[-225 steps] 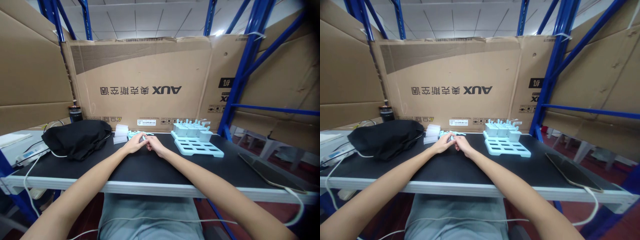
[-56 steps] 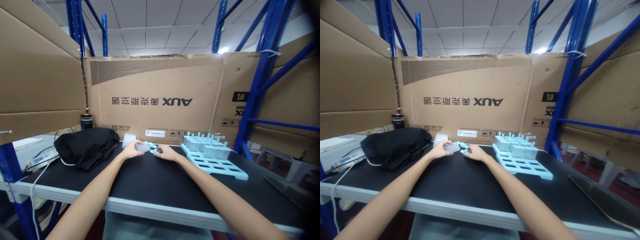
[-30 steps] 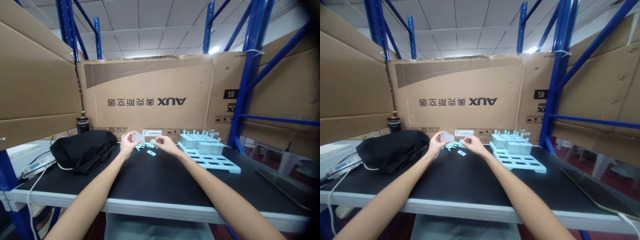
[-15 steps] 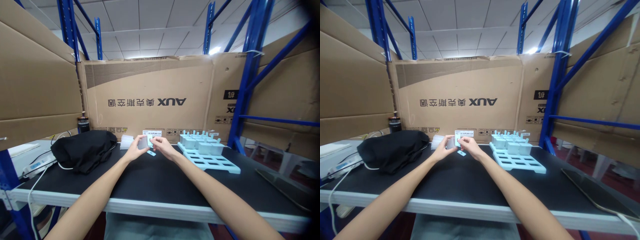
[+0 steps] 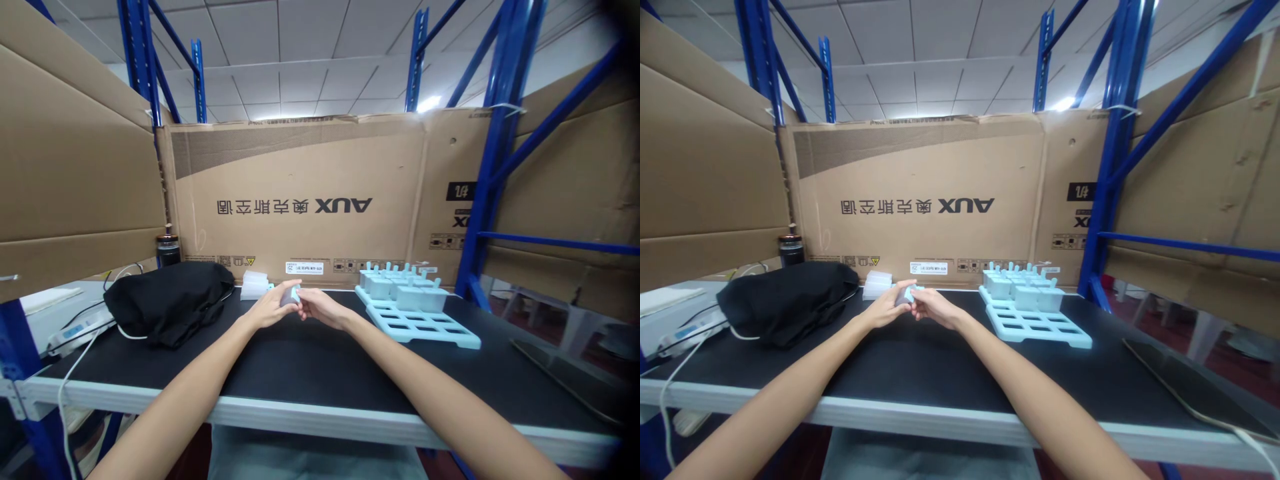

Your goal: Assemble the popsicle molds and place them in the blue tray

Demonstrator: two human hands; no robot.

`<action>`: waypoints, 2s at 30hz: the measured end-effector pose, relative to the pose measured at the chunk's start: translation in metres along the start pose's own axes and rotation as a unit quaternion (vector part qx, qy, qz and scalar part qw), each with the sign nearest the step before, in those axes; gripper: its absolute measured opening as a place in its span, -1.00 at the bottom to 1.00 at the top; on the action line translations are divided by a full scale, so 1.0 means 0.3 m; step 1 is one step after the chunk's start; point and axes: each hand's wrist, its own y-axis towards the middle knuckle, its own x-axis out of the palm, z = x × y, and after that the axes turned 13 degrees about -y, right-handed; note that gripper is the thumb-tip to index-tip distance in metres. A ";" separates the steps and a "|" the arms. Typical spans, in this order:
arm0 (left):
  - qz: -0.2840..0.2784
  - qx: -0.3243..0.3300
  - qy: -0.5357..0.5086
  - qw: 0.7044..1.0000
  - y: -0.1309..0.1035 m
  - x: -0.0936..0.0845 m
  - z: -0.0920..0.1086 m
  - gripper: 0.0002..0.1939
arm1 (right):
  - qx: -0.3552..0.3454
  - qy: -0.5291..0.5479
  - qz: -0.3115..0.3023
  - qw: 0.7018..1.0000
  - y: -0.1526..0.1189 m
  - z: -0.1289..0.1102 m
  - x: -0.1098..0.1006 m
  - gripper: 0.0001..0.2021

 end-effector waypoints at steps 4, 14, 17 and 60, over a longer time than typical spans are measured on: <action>-0.024 -0.006 0.033 0.999 0.000 -0.008 0.006 -0.44 | 0.022 -0.005 -0.002 1.000 -0.004 0.004 0.006 -0.59; -0.031 -0.031 0.102 0.994 -0.003 -0.007 0.043 -0.59 | 0.054 -0.020 0.014 0.998 0.010 0.015 0.011 -0.74; -0.038 -0.035 0.117 0.992 -0.001 -0.006 0.048 -0.59 | 0.051 -0.024 0.028 0.998 0.018 0.018 0.013 -0.83; 0.171 -0.112 -0.033 0.978 -0.013 -0.050 -0.037 -0.65 | 0.034 -0.604 0.200 0.771 0.230 0.138 -0.177 -0.79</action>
